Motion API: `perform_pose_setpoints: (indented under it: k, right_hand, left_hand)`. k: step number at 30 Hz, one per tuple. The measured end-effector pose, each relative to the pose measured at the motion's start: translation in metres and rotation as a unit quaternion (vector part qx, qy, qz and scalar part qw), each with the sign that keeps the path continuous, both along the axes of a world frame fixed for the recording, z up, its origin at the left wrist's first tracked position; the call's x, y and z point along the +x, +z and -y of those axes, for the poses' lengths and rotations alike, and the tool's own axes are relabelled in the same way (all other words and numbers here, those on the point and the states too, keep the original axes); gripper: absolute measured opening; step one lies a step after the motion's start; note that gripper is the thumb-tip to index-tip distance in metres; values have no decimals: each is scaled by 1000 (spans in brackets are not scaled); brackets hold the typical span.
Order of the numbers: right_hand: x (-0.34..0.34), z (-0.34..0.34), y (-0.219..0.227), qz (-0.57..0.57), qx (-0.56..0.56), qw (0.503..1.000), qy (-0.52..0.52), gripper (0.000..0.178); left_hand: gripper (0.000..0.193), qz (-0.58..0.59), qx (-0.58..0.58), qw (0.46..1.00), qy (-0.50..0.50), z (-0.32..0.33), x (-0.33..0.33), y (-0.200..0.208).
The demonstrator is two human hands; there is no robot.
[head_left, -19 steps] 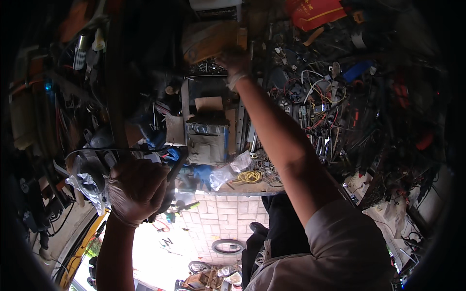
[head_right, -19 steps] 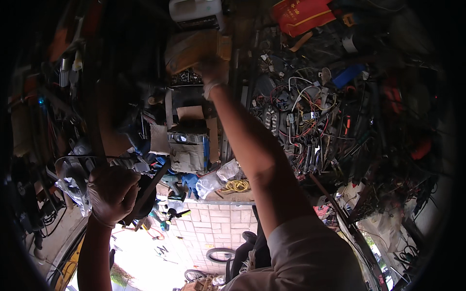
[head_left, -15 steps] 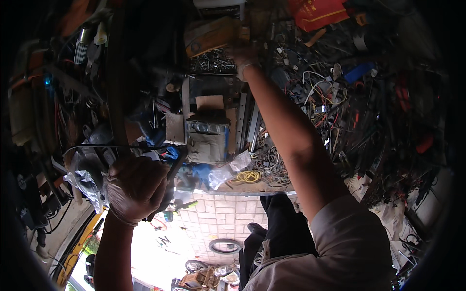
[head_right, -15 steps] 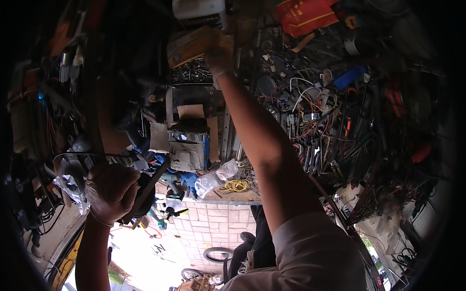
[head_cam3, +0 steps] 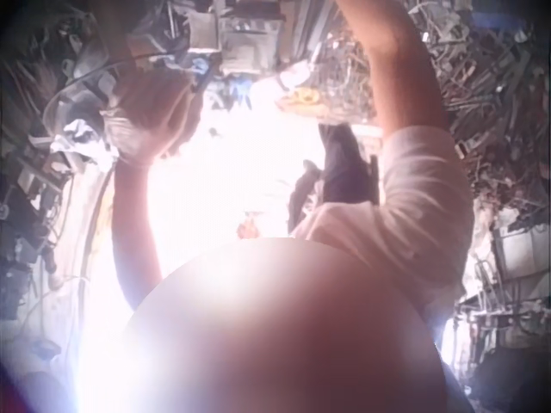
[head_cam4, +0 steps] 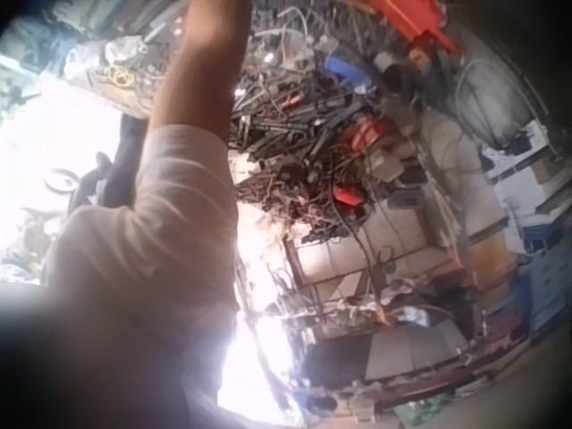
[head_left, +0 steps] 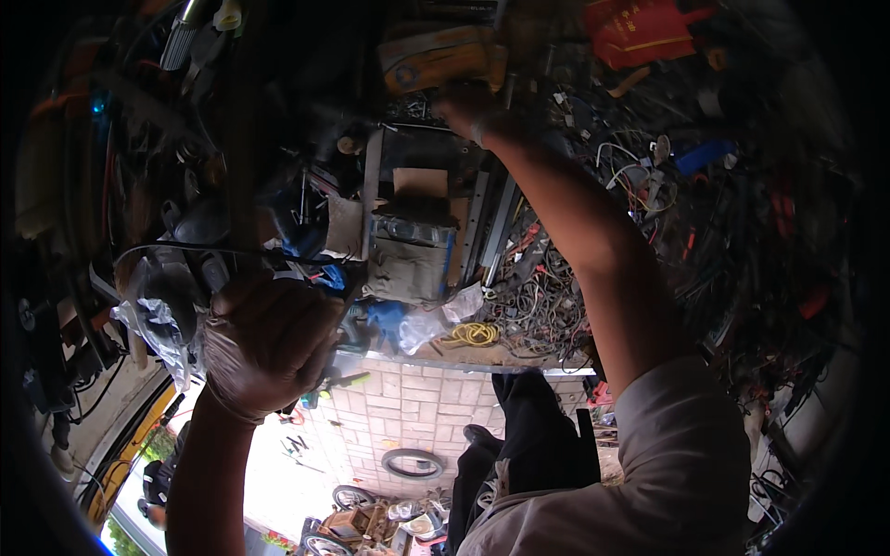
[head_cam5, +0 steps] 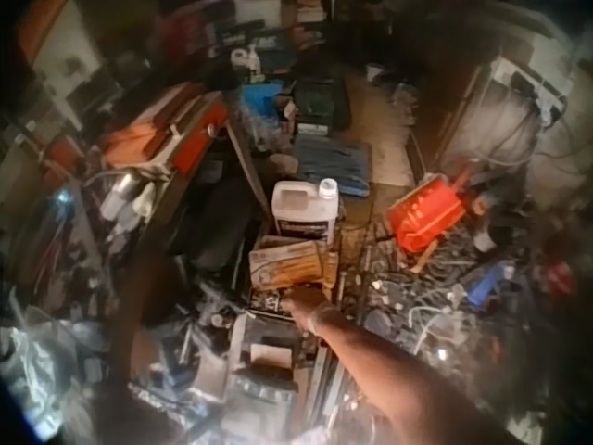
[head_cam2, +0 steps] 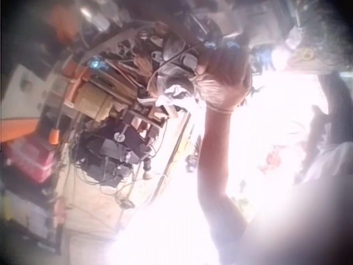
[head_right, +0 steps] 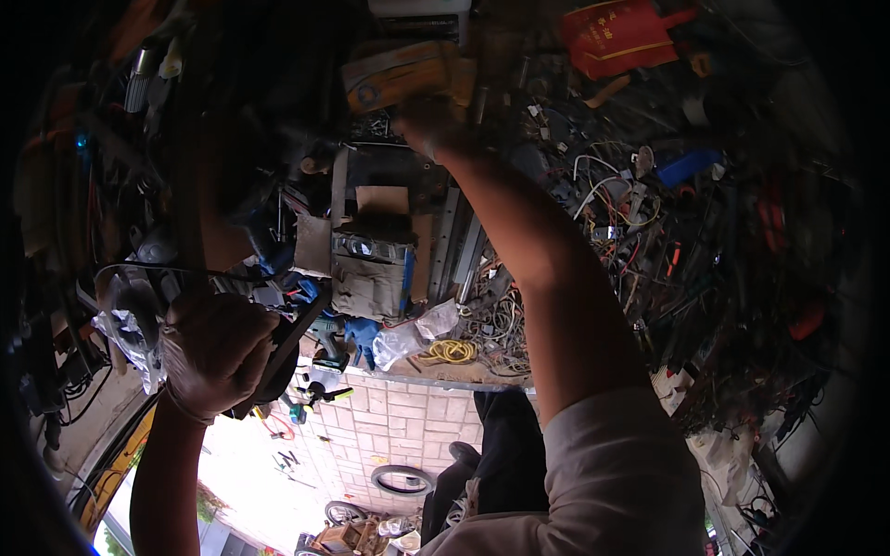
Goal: The person works on a rusty mechanical assembly attached to a wheel, using a wrench and a screwdriver to loosen and tighten bolts. The person manipulates the wheel and surrounding components while standing in a cluttered outdoor workspace.
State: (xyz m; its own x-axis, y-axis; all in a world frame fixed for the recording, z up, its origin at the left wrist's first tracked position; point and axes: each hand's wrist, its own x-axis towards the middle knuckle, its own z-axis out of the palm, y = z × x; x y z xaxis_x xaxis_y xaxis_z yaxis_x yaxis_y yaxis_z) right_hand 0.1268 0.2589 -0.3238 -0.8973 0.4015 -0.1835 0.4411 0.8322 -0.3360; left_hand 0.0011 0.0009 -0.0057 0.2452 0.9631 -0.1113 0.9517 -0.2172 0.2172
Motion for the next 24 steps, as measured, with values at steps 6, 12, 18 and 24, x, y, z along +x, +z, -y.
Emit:
perform_pose_setpoints:
  k: [6,12,18,24]
  right_hand:
    - [2,-3,2,36,43,998,40,20]
    - [-14,4,10,51,4,998,-22,21]
    - [9,4,15,51,0,998,43,40]
    - [20,1,32,58,51,995,59,46]
  left_hand:
    - [17,5,-11,1000,7,3,-1,0]
    - [14,7,21,1000,4,2,0,-1]
    - [18,10,-13,1000,25,4,0,2]
    - [14,4,11,1000,20,3,1,0]
